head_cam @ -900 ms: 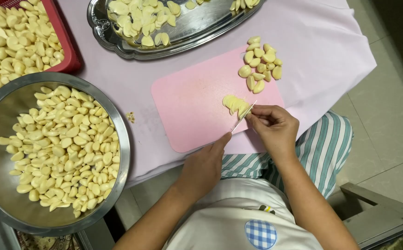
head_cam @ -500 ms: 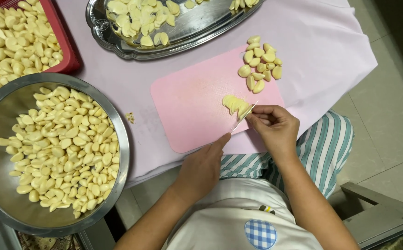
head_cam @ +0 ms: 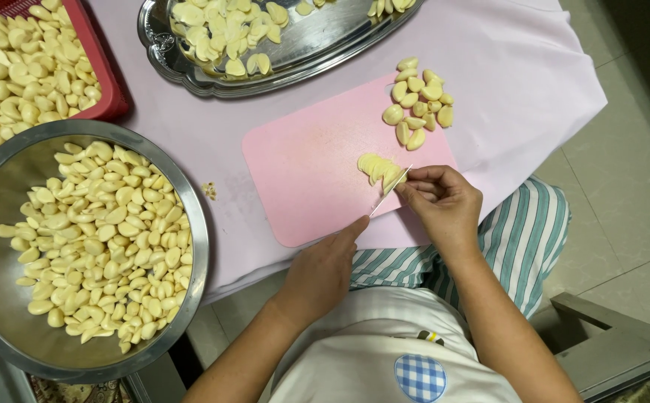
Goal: Slicing peeled garlic cloves into thin slices using a small knife on a pink cutting board.
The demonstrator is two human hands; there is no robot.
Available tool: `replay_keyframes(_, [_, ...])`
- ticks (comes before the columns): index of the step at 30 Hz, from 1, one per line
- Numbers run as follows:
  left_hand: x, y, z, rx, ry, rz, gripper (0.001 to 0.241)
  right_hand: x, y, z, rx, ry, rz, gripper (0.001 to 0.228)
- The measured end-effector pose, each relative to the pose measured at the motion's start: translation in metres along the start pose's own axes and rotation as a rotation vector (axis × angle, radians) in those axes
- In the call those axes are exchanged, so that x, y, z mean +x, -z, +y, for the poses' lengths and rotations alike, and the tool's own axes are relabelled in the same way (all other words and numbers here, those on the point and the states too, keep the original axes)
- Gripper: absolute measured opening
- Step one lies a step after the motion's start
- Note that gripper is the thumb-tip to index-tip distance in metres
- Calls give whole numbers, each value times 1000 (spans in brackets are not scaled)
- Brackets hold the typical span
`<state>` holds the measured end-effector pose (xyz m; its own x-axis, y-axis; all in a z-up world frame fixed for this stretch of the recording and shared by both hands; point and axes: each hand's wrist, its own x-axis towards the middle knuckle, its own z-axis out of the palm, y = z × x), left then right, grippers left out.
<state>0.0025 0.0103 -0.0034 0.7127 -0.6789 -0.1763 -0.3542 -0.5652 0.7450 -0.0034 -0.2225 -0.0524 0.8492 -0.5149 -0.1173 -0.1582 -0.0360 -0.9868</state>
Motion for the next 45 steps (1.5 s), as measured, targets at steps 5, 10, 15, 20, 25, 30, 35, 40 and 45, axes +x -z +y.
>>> replay_keyframes(5, [-6,1,2,-4,6,7,51,1,1,0,7,-5,-4,29])
replay_keyframes(10, [-8,-2,-2,8,17,6,53,2,1,1,35,-34,-8,30])
replay_keyframes(15, [-8,-2,-4,40,-4,-14,54,2,2,-3,34,-26,-14,30])
replay_keyframes(20, [-6,-4,-3,35,-25,12,52,2,1,-6,37,-25,-12,31])
replay_keyframes(25, [-3,-5,-1,77,-36,31,52,1,1,-4,27,-14,-18,30])
replay_keyframes(30, [1,-3,6,144,-35,28,50,1,2,-2,40,-21,-16,30])
replay_keyframes(35, [5,-2,8,146,-28,29,49,2,0,-6,19,-12,-12,29])
replay_keyframes(40, [6,-5,9,181,-22,18,48,1,0,-5,24,-27,-2,31])
replay_keyframes(45, [8,-6,14,197,9,20,51,-1,-1,-10,-9,2,1,32])
